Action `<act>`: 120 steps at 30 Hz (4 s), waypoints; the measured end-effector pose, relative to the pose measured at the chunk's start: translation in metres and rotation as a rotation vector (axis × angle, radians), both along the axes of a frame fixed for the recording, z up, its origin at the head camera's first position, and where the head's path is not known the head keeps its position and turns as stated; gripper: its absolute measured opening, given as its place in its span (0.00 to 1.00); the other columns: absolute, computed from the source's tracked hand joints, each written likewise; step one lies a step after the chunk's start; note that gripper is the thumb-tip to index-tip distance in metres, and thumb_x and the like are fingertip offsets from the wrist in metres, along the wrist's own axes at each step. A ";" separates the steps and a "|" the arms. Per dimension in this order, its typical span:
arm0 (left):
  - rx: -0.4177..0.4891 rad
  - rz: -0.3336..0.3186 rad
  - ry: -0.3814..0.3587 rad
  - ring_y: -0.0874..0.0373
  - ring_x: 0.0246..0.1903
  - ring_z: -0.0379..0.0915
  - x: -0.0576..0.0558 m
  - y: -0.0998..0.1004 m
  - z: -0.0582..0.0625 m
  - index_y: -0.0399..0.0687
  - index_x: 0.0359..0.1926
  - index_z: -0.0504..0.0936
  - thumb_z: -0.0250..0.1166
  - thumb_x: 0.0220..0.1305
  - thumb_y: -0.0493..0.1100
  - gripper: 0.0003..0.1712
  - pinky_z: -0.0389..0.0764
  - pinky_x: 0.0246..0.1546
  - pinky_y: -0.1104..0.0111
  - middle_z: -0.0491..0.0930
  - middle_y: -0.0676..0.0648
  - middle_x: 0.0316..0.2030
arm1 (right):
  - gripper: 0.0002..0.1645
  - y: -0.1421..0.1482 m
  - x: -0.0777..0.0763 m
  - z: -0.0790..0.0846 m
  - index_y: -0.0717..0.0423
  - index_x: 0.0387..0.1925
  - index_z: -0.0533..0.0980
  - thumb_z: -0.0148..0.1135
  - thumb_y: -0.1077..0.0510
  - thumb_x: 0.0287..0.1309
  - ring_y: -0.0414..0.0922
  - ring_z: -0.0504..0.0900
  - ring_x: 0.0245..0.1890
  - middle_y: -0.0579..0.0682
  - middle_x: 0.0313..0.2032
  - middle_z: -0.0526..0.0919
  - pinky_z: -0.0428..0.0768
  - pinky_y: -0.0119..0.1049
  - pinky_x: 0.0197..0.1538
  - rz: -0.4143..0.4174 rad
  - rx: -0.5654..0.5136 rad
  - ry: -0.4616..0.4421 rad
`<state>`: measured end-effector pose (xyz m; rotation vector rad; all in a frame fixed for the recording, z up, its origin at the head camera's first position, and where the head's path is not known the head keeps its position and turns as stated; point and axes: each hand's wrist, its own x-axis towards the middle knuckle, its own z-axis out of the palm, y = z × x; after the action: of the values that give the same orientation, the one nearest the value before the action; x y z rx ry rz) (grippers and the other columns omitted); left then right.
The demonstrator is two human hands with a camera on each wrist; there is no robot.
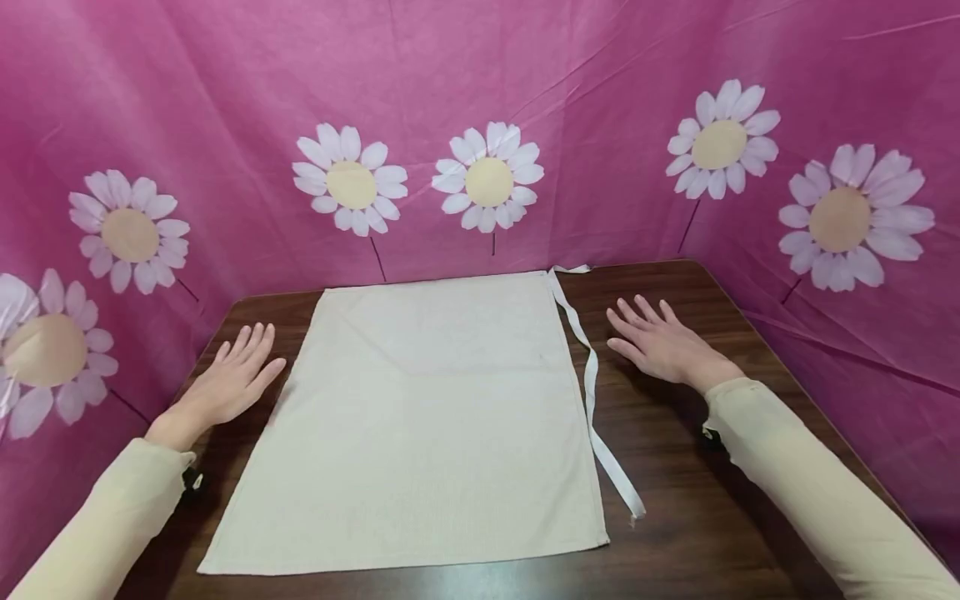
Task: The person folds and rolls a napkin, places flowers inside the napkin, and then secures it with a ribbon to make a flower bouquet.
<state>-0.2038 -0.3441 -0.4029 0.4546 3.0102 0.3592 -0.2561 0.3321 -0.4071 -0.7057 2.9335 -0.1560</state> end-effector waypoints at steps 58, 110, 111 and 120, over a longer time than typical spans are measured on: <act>-0.069 -0.827 0.134 0.46 0.77 0.44 0.108 0.206 -0.022 0.49 0.80 0.53 0.42 0.76 0.69 0.43 0.54 0.73 0.50 0.51 0.41 0.78 | 0.68 -0.091 0.115 -0.029 0.59 0.76 0.60 0.62 0.18 0.47 0.65 0.57 0.73 0.60 0.77 0.56 0.45 0.48 0.76 0.807 -0.168 0.002; -0.171 -0.918 -0.006 0.48 0.76 0.49 0.108 0.213 -0.022 0.55 0.78 0.60 0.45 0.76 0.68 0.39 0.59 0.71 0.52 0.55 0.42 0.77 | 0.29 -0.090 0.072 0.000 0.49 0.48 0.84 0.68 0.78 0.46 0.33 0.83 0.48 0.36 0.45 0.86 0.76 0.54 0.59 0.805 -0.357 0.041; -0.178 -0.917 -0.008 0.48 0.76 0.49 0.108 0.213 -0.021 0.55 0.78 0.60 0.45 0.76 0.68 0.39 0.59 0.71 0.52 0.55 0.43 0.77 | 0.27 -0.090 0.070 0.001 0.48 0.46 0.84 0.68 0.77 0.48 0.31 0.83 0.47 0.35 0.44 0.86 0.76 0.53 0.59 0.810 -0.383 0.033; -0.236 -0.906 0.041 0.48 0.75 0.52 0.110 0.216 -0.017 0.56 0.77 0.62 0.46 0.75 0.69 0.39 0.61 0.70 0.52 0.58 0.43 0.76 | 0.23 -0.094 0.052 0.006 0.47 0.46 0.84 0.64 0.75 0.57 0.31 0.82 0.41 0.35 0.42 0.85 0.78 0.26 0.43 0.807 -0.499 -0.048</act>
<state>-0.0935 -0.1284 -0.4202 1.6677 2.4636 -0.0791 -0.2045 0.2381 -0.4010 -1.8291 2.3214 -0.7991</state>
